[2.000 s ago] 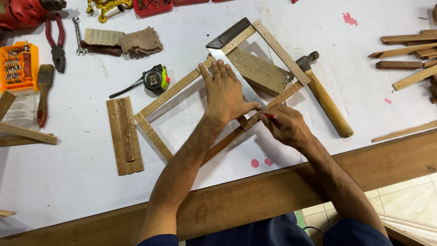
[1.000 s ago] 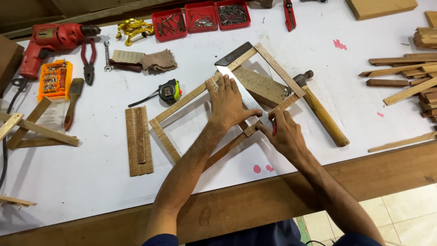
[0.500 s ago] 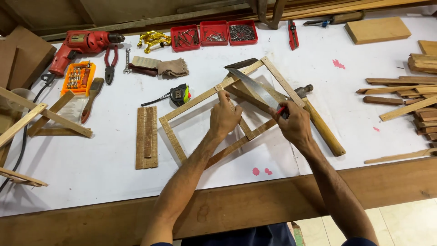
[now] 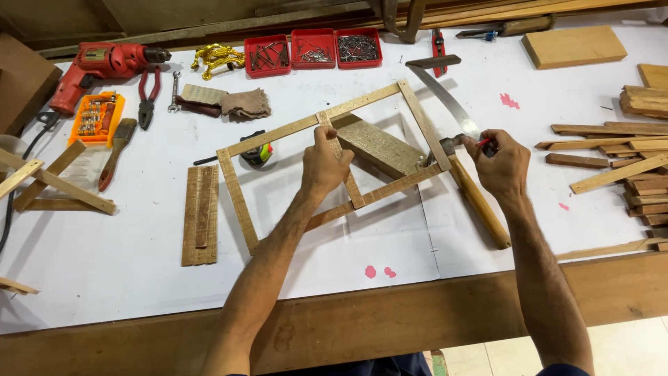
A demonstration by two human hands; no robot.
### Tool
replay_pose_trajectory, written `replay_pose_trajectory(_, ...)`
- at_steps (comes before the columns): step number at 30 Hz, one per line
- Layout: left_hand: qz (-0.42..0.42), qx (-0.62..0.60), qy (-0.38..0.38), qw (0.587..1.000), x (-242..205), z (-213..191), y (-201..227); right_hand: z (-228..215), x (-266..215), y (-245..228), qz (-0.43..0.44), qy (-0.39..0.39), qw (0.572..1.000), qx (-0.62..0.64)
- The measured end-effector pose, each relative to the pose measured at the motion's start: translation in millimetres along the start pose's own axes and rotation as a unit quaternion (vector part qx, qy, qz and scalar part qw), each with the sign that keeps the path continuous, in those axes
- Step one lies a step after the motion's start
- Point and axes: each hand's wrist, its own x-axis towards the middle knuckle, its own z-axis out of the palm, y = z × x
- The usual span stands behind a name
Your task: Assemble and measure a wooden frame using a hammer, tape measure, and square ruler.
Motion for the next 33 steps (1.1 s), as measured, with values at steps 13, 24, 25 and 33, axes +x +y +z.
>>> replay_pose_trajectory(13, -0.028, 0.013, 0.03, 0.999, -10.3, 6.0, 19.4, 19.5, -32.9, 83.4, 0.02, 0.012, 0.998, -0.054)
replay_pose_trajectory(24, 0.075, 0.073, 0.096, 0.99, -18.4, 25.0, -12.0, 14.8, -32.3, 79.9, 0.037, -0.03, 0.982, -0.185)
replay_pose_trajectory(25, 0.078, 0.072, 0.095, 0.99, -20.8, 21.7, -0.6, 12.7, -31.0, 76.9, 0.04, -0.027, 0.981, -0.186)
replay_pose_trajectory(33, 0.198, 0.198, 0.068, 0.958, -17.1, 39.9, 21.9, 6.9, -25.2, 94.5, 0.047, -0.038, 0.976, -0.209)
